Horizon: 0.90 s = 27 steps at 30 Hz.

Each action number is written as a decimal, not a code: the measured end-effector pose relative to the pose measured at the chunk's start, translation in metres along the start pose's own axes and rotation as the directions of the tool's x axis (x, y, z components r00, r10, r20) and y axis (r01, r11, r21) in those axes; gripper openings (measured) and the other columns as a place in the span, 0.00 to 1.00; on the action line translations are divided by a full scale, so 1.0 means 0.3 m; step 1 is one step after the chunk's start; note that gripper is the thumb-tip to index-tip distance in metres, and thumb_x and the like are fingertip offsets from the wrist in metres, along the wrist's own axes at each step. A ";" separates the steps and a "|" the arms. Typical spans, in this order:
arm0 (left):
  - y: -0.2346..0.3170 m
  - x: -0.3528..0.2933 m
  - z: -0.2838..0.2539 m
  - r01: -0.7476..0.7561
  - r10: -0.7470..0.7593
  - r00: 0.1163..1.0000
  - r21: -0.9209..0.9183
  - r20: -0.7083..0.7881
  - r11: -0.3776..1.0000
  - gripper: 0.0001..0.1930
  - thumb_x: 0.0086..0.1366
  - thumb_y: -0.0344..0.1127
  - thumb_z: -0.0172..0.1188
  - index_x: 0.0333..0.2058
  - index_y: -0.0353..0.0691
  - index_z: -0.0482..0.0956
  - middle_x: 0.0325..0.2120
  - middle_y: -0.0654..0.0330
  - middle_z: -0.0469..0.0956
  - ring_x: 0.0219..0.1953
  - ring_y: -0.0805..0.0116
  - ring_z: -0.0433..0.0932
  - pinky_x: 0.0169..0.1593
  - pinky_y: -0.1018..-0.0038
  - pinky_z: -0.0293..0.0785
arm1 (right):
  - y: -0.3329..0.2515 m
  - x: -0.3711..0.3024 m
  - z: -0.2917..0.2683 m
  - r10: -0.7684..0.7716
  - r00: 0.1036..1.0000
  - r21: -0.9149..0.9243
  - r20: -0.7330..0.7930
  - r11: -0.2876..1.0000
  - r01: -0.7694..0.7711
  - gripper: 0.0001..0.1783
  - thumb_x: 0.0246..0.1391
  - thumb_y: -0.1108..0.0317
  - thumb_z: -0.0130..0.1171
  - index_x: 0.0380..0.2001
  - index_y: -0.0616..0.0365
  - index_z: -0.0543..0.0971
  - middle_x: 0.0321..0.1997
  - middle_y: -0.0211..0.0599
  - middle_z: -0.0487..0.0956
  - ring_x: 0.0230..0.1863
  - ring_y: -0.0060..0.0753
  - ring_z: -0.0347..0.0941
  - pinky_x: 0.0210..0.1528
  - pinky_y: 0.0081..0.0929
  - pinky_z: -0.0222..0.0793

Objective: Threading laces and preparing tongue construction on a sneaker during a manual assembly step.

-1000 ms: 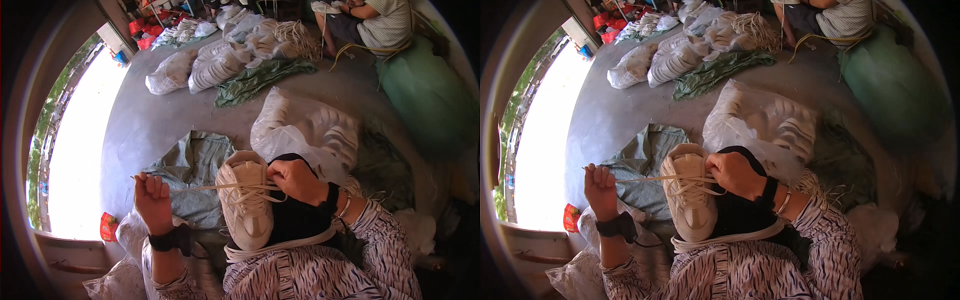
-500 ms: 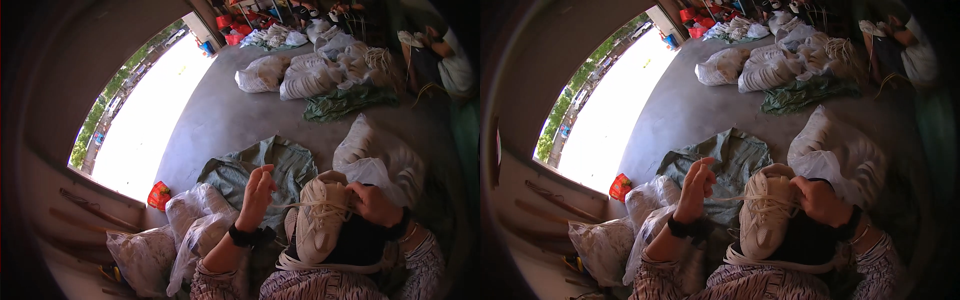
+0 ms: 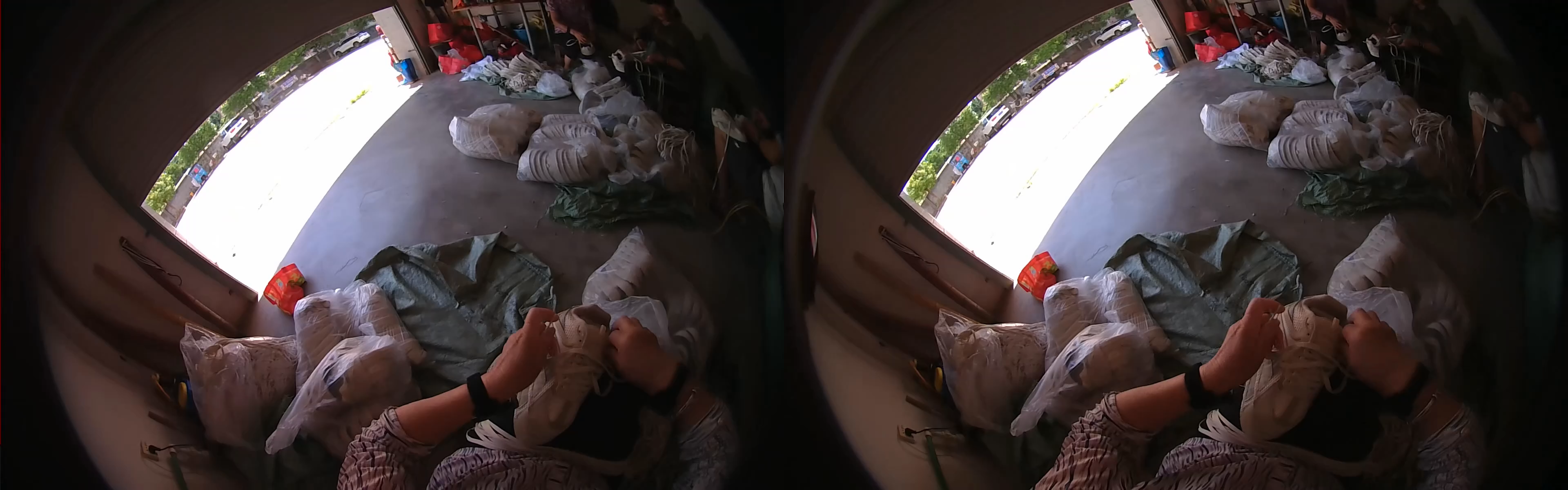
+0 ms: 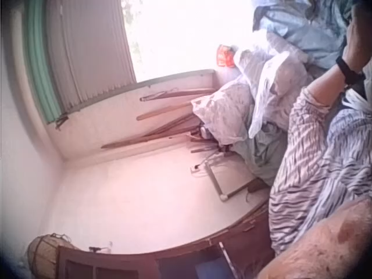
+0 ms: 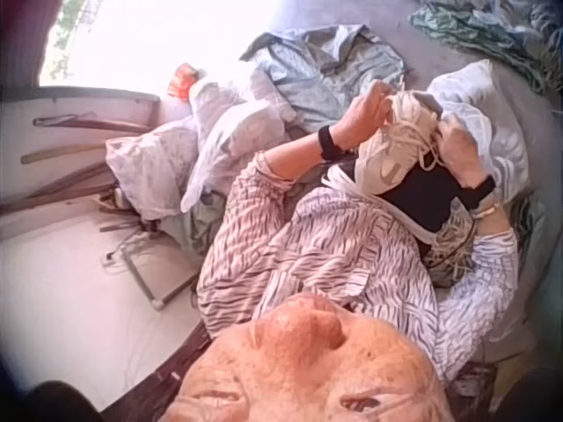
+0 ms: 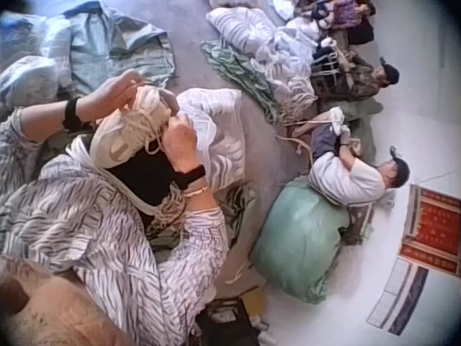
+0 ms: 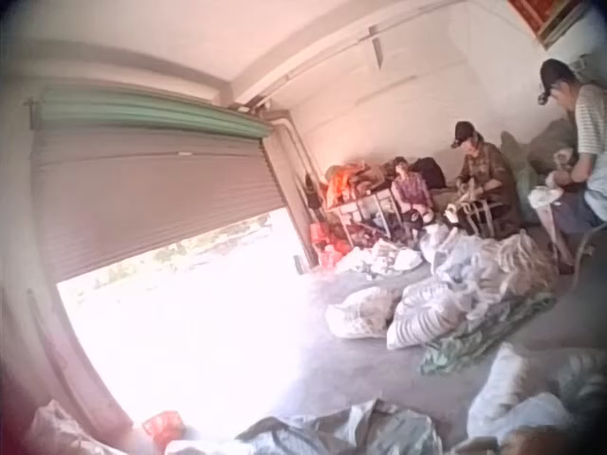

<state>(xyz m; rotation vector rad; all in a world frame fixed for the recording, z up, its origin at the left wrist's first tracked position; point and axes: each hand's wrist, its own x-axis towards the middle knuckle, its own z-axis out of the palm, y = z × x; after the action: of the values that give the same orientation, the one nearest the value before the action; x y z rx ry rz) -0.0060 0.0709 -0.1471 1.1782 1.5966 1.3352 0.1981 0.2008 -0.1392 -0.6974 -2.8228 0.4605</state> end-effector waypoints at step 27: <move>-0.001 0.045 -0.079 -0.096 0.056 0.981 0.219 0.184 0.971 0.07 0.56 0.31 0.61 0.25 0.33 0.76 0.23 0.61 0.72 0.26 0.73 0.71 0.32 0.77 0.68 | -0.064 -0.029 -0.049 -0.047 0.977 0.070 0.208 0.997 0.033 0.13 0.51 0.59 0.57 0.27 0.59 0.78 0.26 0.44 0.78 0.29 0.46 0.75 0.33 0.36 0.68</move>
<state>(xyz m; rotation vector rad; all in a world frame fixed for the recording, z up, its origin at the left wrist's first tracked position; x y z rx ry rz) -0.0323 0.0765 -0.1425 1.4670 1.6183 1.0805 0.2015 0.1843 -0.1200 -0.6105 -2.9942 0.6540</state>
